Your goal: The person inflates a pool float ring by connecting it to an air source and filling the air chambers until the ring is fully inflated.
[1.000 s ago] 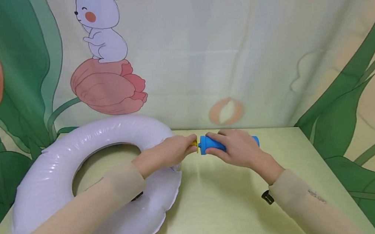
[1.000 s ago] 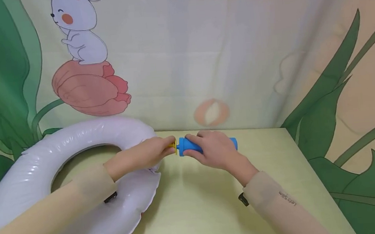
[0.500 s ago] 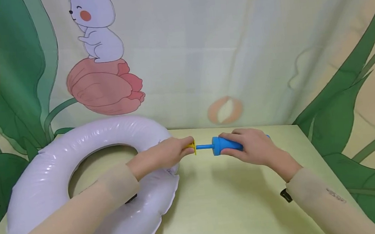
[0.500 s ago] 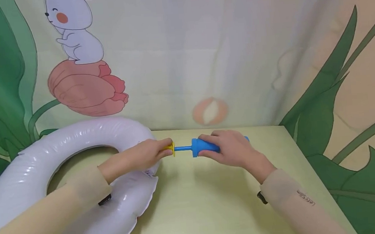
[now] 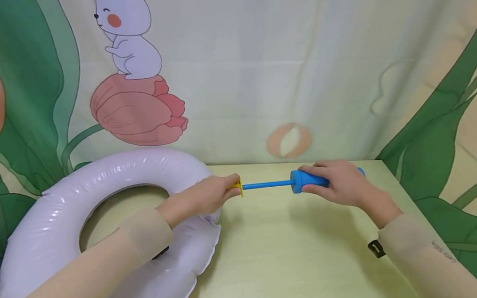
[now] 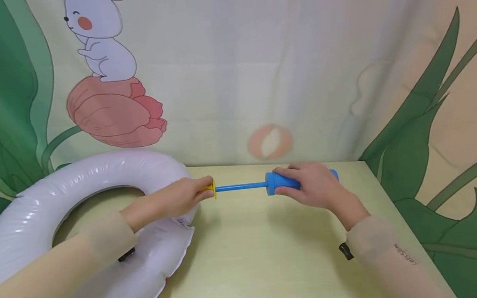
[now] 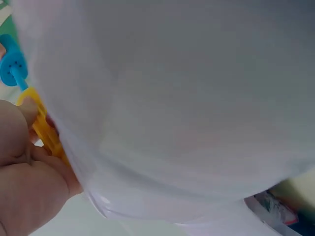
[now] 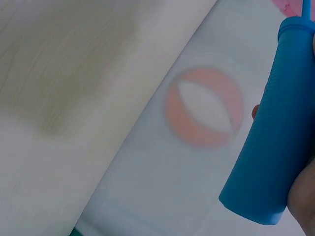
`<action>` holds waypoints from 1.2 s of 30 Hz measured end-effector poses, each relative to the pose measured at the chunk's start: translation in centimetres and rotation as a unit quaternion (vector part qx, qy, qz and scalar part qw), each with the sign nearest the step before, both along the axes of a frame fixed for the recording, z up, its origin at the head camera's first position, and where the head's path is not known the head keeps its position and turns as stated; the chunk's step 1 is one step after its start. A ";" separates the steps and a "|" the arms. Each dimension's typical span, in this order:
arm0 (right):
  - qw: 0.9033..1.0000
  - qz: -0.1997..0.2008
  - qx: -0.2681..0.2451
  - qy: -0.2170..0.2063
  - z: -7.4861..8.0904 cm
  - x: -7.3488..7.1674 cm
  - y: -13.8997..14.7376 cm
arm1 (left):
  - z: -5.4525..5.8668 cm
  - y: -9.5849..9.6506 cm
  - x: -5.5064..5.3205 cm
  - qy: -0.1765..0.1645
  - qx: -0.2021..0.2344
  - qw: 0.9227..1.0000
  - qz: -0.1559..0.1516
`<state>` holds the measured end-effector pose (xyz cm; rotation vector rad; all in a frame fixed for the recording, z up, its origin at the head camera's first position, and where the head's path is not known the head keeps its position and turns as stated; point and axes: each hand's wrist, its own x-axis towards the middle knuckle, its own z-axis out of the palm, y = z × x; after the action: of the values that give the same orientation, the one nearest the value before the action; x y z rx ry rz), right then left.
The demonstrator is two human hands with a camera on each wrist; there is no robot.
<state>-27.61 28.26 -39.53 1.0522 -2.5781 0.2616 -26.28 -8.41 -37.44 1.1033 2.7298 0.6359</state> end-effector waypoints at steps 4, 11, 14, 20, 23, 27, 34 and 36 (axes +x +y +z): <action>1.000 0.014 -0.001 0.014 0.2 0.1 -2.3 | 0.1 0.1 -0.1 0.025 0.008 1.000 0.008; 1.000 0.021 0.004 0.020 0.1 0.5 -5.3 | -0.2 0.7 0.1 0.044 0.004 0.999 0.003; 1.000 0.022 0.007 0.017 -0.2 0.7 -6.2 | -0.3 1.2 0.2 0.040 -0.008 0.999 0.006; 0.999 0.019 0.007 0.025 0.2 0.9 -8.0 | 0.3 2.1 0.4 0.042 -0.008 0.999 0.003; 0.999 0.021 0.002 0.029 0.4 1.2 -8.7 | 0.6 2.5 0.5 0.048 -0.004 0.999 -0.009; 0.999 0.033 -0.001 0.031 0.5 1.6 -9.1 | 0.6 2.6 0.8 0.044 -0.006 0.999 -0.011; 0.999 0.035 -0.003 0.022 0.8 1.4 -7.2 | 0.3 2.8 0.8 0.036 0.015 0.999 -0.008; 1.000 0.028 -0.002 0.008 0.6 1.4 -6.2 | 0.1 2.6 0.7 0.031 0.014 0.999 -0.004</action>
<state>-26.25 22.11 -38.97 1.1216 -2.5367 0.2703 -25.60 -5.83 -37.36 1.1588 2.7752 0.6507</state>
